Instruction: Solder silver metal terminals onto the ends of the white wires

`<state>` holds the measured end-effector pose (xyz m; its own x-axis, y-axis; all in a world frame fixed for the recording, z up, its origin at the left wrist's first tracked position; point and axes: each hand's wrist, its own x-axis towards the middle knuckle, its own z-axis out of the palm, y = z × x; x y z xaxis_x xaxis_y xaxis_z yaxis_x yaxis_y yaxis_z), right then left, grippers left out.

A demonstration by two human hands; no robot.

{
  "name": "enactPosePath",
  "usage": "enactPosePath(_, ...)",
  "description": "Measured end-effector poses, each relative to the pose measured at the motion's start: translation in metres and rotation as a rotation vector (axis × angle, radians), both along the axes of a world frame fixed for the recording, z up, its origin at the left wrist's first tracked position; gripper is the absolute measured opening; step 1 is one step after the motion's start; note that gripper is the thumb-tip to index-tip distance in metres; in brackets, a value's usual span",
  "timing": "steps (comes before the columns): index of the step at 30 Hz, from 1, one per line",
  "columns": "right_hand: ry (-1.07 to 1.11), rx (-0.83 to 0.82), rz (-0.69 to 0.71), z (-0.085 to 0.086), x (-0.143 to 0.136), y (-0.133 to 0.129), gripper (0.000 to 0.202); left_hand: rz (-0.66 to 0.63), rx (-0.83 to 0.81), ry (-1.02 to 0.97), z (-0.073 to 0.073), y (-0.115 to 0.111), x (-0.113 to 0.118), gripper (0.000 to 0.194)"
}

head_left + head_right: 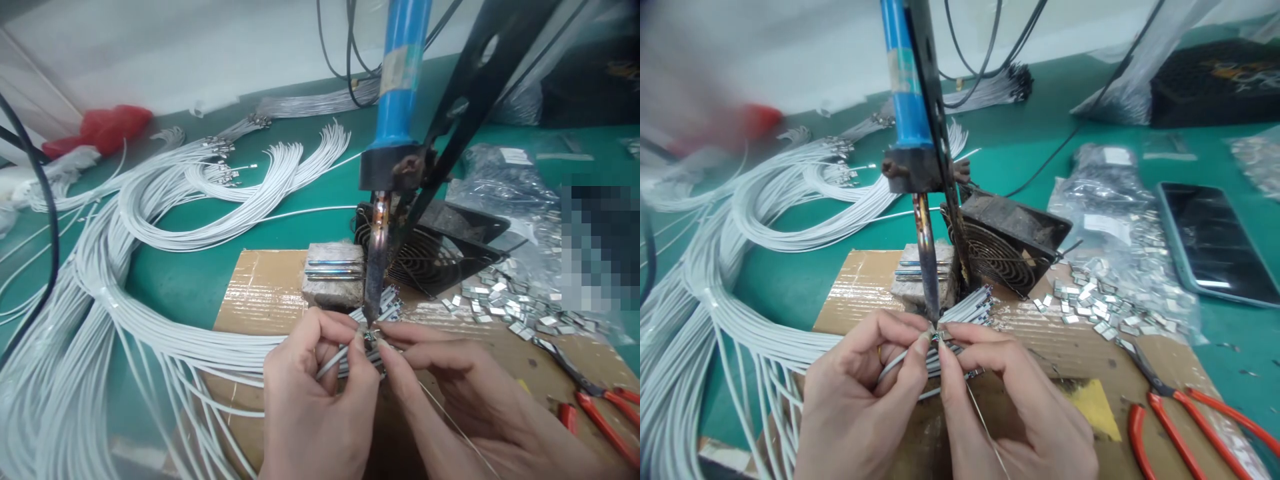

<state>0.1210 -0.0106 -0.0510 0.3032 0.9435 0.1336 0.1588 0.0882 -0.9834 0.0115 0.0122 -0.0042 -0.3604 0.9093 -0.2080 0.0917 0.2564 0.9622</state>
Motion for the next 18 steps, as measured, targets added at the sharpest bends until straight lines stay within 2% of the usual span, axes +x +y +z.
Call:
enactPosePath(5, -0.07, -0.051, -0.109, 0.008, -0.007, -0.002, 0.012, -0.02, 0.005, 0.009, -0.004, -0.003, -0.003, 0.013)
enactPosePath(7, -0.116, -0.086, -0.234, 0.007, 0.002, -0.001, 0.015, -0.002, -0.01, 0.015, -0.005, -0.005, -0.004, 0.013)
enactPosePath(9, -0.081, -0.134, -0.322, 0.002, 0.018, -0.001, 0.025, 0.008, -0.038, 0.034, -0.005, -0.009, -0.007, 0.012)
enactPosePath(10, 0.029, -0.113, -0.285, -0.002, 0.026, -0.001, 0.034, -0.001, -0.051, 0.043, -0.004, -0.011, -0.008, 0.012)
enactPosePath(13, 0.329, -0.136, -0.005, -0.011, 0.042, -0.005, 0.058, -0.041, -0.079, 0.077, -0.001, -0.019, -0.011, 0.013)
enactPosePath(15, 0.252, -0.198, 0.054, -0.01, 0.038, -0.01, 0.06, -0.057, -0.091, 0.107, 0.001, -0.026, -0.012, 0.015)
enactPosePath(18, -0.01, -0.207, 0.056, 0.001, 0.017, -0.016, 0.046, -0.097, -0.097, 0.181, 0.001, -0.037, -0.015, 0.017)
